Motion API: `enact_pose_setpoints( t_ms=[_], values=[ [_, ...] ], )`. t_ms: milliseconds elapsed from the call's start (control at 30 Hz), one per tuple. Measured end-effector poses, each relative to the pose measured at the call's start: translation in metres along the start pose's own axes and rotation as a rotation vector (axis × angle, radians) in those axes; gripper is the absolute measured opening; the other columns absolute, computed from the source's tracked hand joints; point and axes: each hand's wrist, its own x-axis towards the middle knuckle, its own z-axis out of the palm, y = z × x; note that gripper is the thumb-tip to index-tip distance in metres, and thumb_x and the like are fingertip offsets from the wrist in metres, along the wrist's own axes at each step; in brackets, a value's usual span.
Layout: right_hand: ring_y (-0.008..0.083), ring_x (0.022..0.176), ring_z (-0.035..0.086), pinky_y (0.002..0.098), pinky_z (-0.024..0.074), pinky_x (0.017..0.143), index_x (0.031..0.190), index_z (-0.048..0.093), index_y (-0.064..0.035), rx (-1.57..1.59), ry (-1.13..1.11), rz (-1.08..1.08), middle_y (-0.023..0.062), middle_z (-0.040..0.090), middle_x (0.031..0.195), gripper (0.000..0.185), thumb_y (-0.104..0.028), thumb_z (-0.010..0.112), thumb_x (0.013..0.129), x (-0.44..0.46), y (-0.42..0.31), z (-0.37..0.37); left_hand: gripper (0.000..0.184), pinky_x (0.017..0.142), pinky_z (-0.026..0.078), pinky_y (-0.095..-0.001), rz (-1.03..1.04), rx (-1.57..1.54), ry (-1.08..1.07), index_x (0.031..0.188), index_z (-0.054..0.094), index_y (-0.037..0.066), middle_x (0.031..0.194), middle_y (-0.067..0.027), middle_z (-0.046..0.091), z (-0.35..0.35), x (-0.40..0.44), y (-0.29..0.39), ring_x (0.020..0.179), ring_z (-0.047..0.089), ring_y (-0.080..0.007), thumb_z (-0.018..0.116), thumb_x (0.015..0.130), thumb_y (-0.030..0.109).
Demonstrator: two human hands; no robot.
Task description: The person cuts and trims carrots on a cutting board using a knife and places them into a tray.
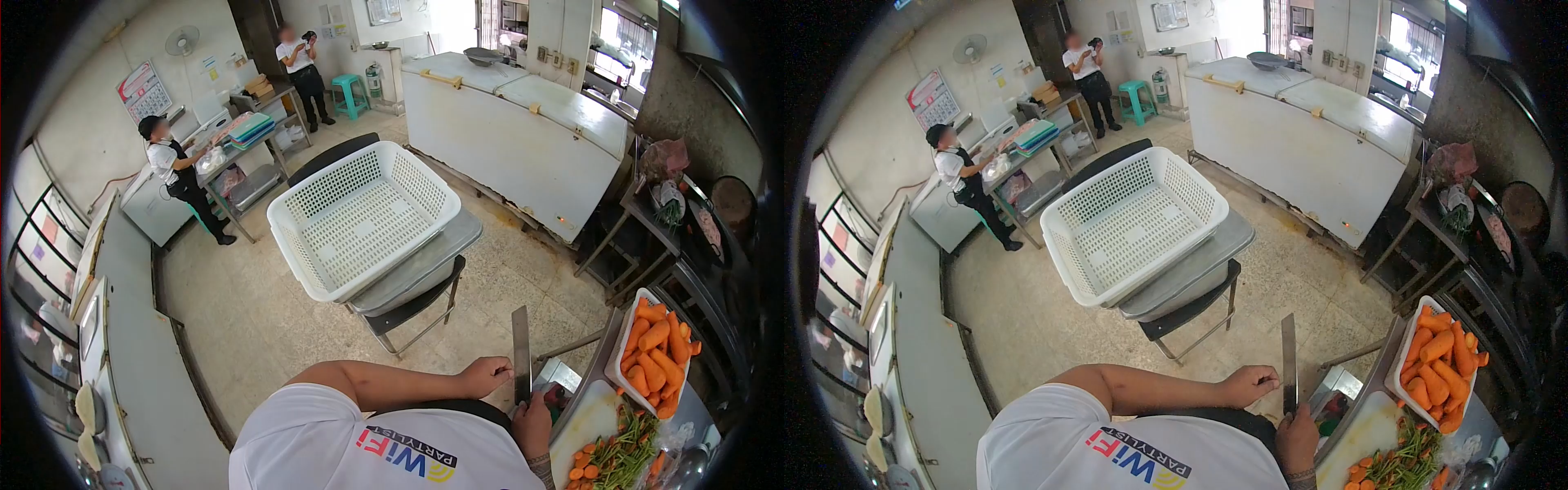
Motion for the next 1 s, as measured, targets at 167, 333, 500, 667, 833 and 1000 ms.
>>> enact_pose_setpoints(
  t_ms=[167,333,500,667,833,1000],
  values=[
    [0.0498,0.08,0.067,0.0573,0.0518,0.068,0.107,0.056,0.0015,0.001,-0.002,0.013,0.0291,0.067,0.081,0.022,-0.014,0.06,0.093,0.0004,-0.0026,-0.0003,0.018,0.073,0.051,-0.0348,0.002,-0.006,0.0,0.095,0.067,0.002,0.082,-0.0108,0.068,-0.0026,-0.0011,0.0038,0.076,0.064,-0.0198,0.063,0.099,0.019],
    [0.0499,0.079,0.067,0.0575,0.052,0.068,0.108,0.056,0.0017,-0.008,-0.012,0.022,0.029,0.067,0.081,0.023,-0.015,0.06,0.093,0.002,-0.002,0.0011,0.018,0.072,0.051,-0.0349,0.001,-0.005,-0.006,0.095,0.067,0.002,0.082,-0.0111,0.068,-0.0024,0.0002,0.0003,0.076,0.063,-0.02,0.063,0.099,0.019],
    [0.05,0.079,0.067,0.0578,0.0519,0.067,0.107,0.056,0.0014,-0.003,0.008,0.001,0.029,0.067,0.08,0.022,-0.015,0.06,0.093,0.0021,-0.0021,0.0009,0.018,0.072,0.05,-0.0349,0.005,0.007,-0.001,0.096,0.067,0.001,0.082,-0.0115,0.068,-0.0022,0.0014,0.0006,0.075,0.063,-0.0201,0.063,0.099,0.019],
    [0.0499,0.078,0.067,0.0575,0.052,0.067,0.109,0.056,0.0018,-0.003,0.008,-0.005,0.029,0.067,0.08,0.023,-0.014,0.061,0.093,0.0036,0.0004,0.0021,0.018,0.072,0.051,-0.0351,-0.006,0.001,-0.002,0.096,0.067,0.001,0.082,-0.0112,0.068,-0.0037,0.0015,0.0044,0.075,0.063,-0.02,0.063,0.099,0.019],
    [0.0497,0.078,0.067,0.0577,0.0518,0.067,0.106,0.056,0.0014,0.007,0.014,0.006,0.0288,0.067,0.079,0.021,-0.014,0.061,0.093,0.0044,-0.0011,0.0007,0.019,0.072,0.05,-0.0351,-0.021,-0.01,0.001,0.097,0.067,0.001,0.082,-0.0108,0.068,-0.0013,0.003,0.0005,0.075,0.063,-0.0199,0.063,0.1,0.019],
    [0.0493,0.079,0.067,0.0571,0.052,0.068,0.106,0.055,0.0015,0.015,0.01,0.007,0.029,0.067,0.08,0.021,-0.014,0.061,0.093,0.0054,0.0012,0.0012,0.019,0.071,0.05,-0.0353,-0.02,-0.014,0.003,0.097,0.067,0.001,0.082,-0.0111,0.068,0.0006,0.0044,-0.0012,0.075,0.063,-0.0199,0.064,0.1,0.02]
  ],
)
